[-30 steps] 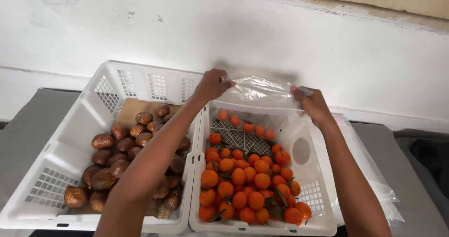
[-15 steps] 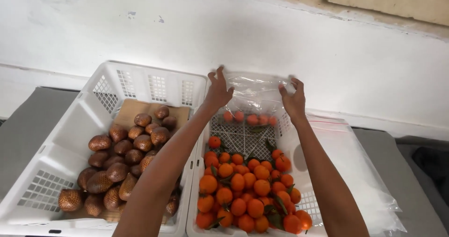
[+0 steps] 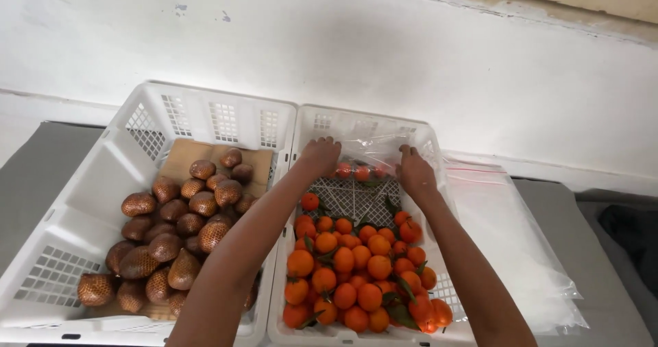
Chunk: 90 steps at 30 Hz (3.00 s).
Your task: The person places small orange fruits from a white crate into a clear plastic bag. They then seal the bag and set it aside.
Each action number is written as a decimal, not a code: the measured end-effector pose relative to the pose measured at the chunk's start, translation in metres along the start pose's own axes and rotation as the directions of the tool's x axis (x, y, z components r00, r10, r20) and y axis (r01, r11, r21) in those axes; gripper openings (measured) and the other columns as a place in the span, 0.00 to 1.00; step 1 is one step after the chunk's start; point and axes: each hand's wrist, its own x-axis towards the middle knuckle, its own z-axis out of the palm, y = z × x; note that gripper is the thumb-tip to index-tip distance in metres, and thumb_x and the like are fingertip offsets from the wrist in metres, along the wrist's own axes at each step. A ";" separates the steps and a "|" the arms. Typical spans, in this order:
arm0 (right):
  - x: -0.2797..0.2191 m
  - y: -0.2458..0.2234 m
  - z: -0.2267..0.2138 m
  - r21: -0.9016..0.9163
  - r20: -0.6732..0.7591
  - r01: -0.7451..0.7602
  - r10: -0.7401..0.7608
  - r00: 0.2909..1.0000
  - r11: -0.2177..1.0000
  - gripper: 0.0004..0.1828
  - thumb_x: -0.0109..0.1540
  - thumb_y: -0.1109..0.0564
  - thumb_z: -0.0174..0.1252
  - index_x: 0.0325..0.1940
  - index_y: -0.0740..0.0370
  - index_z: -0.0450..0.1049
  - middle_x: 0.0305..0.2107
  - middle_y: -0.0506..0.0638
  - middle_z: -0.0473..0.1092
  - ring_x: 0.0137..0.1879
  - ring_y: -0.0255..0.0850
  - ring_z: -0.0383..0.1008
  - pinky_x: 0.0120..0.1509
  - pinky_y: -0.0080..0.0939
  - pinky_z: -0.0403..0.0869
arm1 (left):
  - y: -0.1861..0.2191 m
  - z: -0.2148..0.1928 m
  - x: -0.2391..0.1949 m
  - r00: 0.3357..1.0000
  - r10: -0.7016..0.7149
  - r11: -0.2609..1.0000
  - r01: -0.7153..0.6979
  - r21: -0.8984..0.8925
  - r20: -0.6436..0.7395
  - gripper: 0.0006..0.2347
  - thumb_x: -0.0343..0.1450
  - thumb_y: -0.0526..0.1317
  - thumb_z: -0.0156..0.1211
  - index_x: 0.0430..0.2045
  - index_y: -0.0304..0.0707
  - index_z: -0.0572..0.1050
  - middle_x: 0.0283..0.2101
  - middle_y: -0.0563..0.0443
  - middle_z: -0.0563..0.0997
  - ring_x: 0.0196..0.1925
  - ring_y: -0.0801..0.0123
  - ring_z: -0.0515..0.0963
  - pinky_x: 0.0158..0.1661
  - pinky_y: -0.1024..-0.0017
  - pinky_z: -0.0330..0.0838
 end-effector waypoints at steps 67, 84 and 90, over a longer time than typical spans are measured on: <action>-0.107 0.167 0.015 0.250 0.007 -0.507 0.522 0.853 0.825 0.24 0.71 0.39 0.39 0.61 0.50 0.71 0.47 0.57 0.73 0.52 0.63 0.73 0.52 0.65 0.71 | 0.041 -0.040 -0.092 0.871 0.186 0.974 -0.101 -0.205 0.455 0.12 0.70 0.45 0.50 0.28 0.37 0.79 0.28 0.48 0.78 0.32 0.63 0.78 0.36 0.67 0.73; -0.155 -0.097 -0.143 0.416 -0.428 0.620 -0.459 0.779 0.665 0.26 0.65 0.64 0.38 0.65 0.45 0.63 0.66 0.59 0.54 0.72 0.66 0.40 0.70 0.77 0.35 | 0.049 -0.181 -0.156 0.989 0.135 -0.576 0.128 -0.807 0.060 0.34 0.67 0.64 0.44 0.58 0.32 0.62 0.58 0.33 0.70 0.57 0.40 0.73 0.52 0.43 0.69; -0.112 -0.110 -0.079 0.382 0.027 0.363 -0.402 0.915 0.850 0.23 0.64 0.54 0.40 0.63 0.43 0.66 0.64 0.55 0.59 0.72 0.62 0.49 0.71 0.72 0.42 | 0.028 -0.154 -0.175 0.941 -0.207 -0.498 0.133 -0.857 0.267 0.42 0.64 0.71 0.28 0.63 0.33 0.57 0.61 0.35 0.68 0.59 0.46 0.72 0.55 0.51 0.70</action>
